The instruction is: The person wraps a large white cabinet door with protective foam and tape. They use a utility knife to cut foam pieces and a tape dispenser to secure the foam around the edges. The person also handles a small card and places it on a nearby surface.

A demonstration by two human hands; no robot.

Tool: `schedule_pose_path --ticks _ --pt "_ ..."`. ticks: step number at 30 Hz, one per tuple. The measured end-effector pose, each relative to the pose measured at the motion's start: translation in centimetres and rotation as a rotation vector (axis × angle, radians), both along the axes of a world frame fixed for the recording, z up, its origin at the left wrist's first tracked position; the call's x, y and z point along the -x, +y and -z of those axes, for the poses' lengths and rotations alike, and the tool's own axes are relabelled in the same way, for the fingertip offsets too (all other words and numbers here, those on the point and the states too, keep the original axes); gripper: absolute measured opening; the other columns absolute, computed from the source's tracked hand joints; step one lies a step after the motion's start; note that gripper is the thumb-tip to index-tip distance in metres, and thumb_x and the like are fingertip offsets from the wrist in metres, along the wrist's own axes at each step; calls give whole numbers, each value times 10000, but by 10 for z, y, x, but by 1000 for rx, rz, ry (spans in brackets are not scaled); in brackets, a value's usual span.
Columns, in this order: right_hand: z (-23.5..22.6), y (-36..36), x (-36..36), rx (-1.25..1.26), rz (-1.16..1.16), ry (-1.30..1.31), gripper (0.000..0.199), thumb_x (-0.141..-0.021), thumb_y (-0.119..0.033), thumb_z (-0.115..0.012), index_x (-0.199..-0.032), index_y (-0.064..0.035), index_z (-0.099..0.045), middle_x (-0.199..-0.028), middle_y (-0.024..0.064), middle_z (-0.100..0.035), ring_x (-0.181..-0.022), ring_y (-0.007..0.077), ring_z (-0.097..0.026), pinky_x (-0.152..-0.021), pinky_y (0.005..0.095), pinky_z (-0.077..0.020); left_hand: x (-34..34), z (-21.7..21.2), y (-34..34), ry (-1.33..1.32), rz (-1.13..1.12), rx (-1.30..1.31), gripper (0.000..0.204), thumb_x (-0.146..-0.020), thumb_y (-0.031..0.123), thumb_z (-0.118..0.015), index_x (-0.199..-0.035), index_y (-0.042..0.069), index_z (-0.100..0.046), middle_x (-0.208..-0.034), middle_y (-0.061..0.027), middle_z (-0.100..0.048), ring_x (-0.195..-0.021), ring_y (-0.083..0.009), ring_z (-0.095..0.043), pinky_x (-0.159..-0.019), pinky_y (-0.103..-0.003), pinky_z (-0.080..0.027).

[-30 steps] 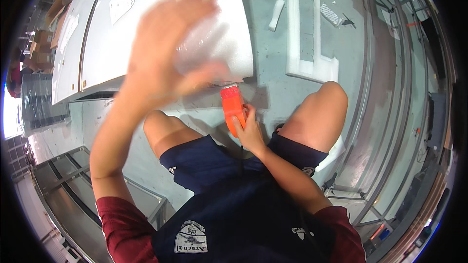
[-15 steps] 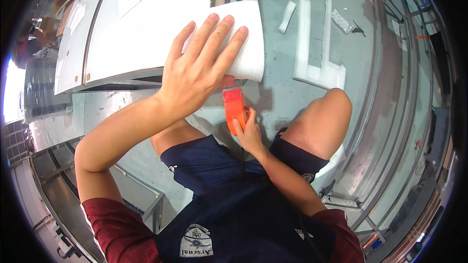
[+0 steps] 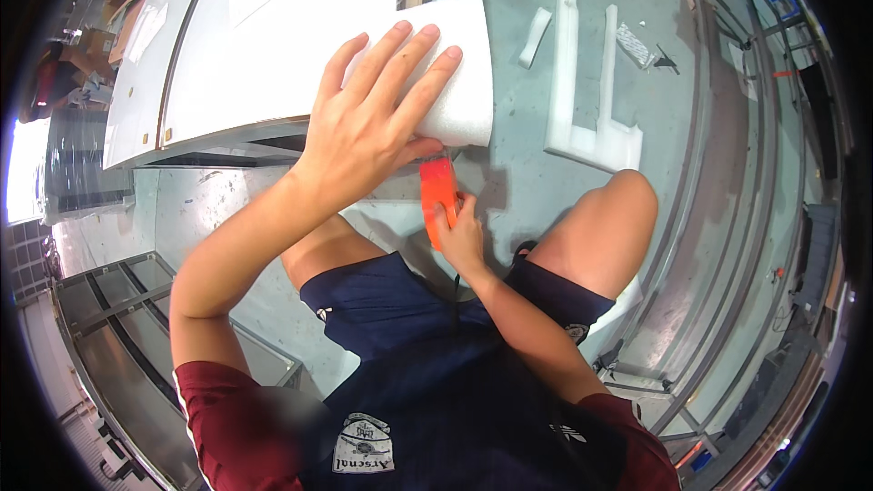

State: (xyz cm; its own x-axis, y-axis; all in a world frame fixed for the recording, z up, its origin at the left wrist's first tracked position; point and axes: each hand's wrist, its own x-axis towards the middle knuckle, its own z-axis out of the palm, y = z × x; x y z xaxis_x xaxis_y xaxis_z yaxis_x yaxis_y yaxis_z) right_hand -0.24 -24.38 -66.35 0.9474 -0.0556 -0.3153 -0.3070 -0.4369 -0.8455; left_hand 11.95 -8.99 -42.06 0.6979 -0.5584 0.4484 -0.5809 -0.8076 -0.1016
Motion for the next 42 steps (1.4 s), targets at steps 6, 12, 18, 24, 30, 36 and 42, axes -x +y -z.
schedule_pose_path --ticks 6,12,18,24,30,36,42 --pt "-27 26 -7 -78 98 -9 527 -974 -384 -639 -1247 11 -421 -980 281 -720 -912 492 -691 -787 560 -522 69 41 -12 19 339 740 258 -721 36 -739 -970 90 -697 -954 -65 -705 -861 -259 -655 -725 -394 -478" --pt "-35 25 -16 44 28 150 595 -911 -347 -707 -1227 41 -384 -991 331 -697 -953 495 -686 -840 537 -531 48 156 -14 858 -160 657 330 -920 99 -552 -1186 -62 -666 -1170 -235 -699 -1027 -407 -680 -946 -417 -524" --pt "11 -6 -27 373 -73 432 704 -908 -431 -692 -1273 87 -385 -1084 332 -690 -1024 499 -677 -921 530 -528 16 170 6 1161 -214 671 411 -969 236 -527 -1256 -19 -675 -1241 -257 -678 -1120 -408 -659 -982 -443 -508" --pt "73 -42 12 264 -140 440 713 -907 -472 -688 -1253 92 -421 -1106 339 -682 -1073 494 -664 -949 505 -527 30 135 -1 1080 -135 899 398 -1026 234 -492 -1237 -48 -678 -1177 -223 -720 -1113 -338 -672 -998 -396 -494" --pt "73 -51 3 -21 1 433 605 -934 -446 -698 -1210 51 -489 -1040 292 -695 -1008 418 -704 -907 463 -550 43 134 0 1040 -66 1197 370 -1029 202 -499 -1233 -45 -684 -1162 -191 -729 -1100 -276 -674 -971 -396 -501" --pt "-15 -95 4 -654 190 519 453 -1006 -288 -686 -1277 11 -481 -1009 99 -677 -863 177 -672 -748 335 -559 53 182 -20 975 -305 1069 364 -1015 218 -549 -1248 -29 -680 -1182 -115 -735 -1089 -235 -660 -991 -357 -491" --pt "-117 -145 1 -350 -440 224 595 -904 -239 -806 -1344 -51 -452 -1034 127 -675 -835 164 -667 -754 323 -559 82 184 -37 2016 -440 1409 624 -1032 560 -510 -1390 53 -570 -1320 -99 -654 -1126 -235 -633 -941 -387 -524"
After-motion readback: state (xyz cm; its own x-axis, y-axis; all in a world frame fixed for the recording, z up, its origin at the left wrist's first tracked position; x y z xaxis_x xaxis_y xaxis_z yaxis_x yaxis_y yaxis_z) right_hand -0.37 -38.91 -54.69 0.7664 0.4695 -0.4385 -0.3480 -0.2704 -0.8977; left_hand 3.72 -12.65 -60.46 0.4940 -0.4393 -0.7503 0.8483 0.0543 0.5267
